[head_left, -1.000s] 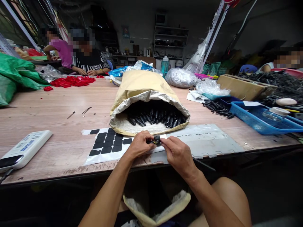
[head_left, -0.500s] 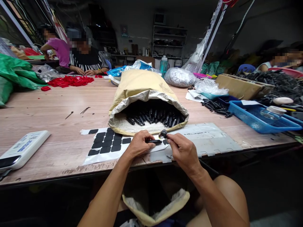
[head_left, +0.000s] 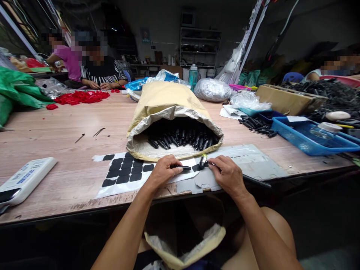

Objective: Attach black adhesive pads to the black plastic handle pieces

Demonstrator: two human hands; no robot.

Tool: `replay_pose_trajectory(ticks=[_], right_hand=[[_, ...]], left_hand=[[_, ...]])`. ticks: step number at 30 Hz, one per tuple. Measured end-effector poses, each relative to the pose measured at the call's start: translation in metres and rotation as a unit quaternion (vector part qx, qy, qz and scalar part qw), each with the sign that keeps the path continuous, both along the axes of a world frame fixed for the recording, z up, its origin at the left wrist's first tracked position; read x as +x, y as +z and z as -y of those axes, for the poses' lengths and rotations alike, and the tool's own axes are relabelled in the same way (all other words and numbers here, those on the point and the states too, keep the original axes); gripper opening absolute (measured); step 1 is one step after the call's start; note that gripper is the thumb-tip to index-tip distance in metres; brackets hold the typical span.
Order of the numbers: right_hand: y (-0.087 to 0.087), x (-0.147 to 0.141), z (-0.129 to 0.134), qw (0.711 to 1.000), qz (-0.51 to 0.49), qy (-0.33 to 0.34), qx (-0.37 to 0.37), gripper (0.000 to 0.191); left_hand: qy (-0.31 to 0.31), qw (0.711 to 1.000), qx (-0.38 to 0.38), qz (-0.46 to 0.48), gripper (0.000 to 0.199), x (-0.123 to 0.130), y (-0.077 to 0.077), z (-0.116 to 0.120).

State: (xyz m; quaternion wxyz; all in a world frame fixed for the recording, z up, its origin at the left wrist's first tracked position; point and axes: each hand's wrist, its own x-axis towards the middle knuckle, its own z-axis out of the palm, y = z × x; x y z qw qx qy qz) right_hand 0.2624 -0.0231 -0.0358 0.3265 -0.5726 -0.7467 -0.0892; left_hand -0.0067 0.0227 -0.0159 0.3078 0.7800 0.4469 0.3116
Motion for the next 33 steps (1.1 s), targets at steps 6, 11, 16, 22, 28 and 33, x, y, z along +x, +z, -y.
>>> replay_pose_trajectory(ticks=[6,11,16,22,28,33], right_hand=[[-0.001,-0.003,0.0,1.0,0.002,-0.013,-0.003,0.019],[-0.002,-0.002,0.0,1.0,0.007,-0.021,-0.005,0.019],[-0.002,-0.002,0.0,1.0,0.01,-0.021,-0.003,0.018],[-0.001,-0.003,0.0,1.0,0.009,-0.029,-0.006,0.019],[-0.001,-0.003,0.0,0.999,0.008,-0.03,-0.008,0.018],[-0.002,-0.003,-0.001,1.0,0.002,-0.029,-0.003,0.019]], left_hand=[[-0.007,1.0,0.008,-0.007,0.018,0.0,-0.002,-0.002],[-0.002,1.0,0.008,-0.014,0.018,0.002,0.004,0.001],[-0.077,0.993,-0.077,0.042,0.019,0.007,0.041,0.053],[-0.227,0.917,-0.312,-0.1,0.022,0.021,-0.025,0.1],[-0.003,0.933,-0.319,-0.168,0.016,0.043,-0.15,0.078],[0.0,0.946,-0.286,-0.154,0.022,0.052,-0.168,0.069]])
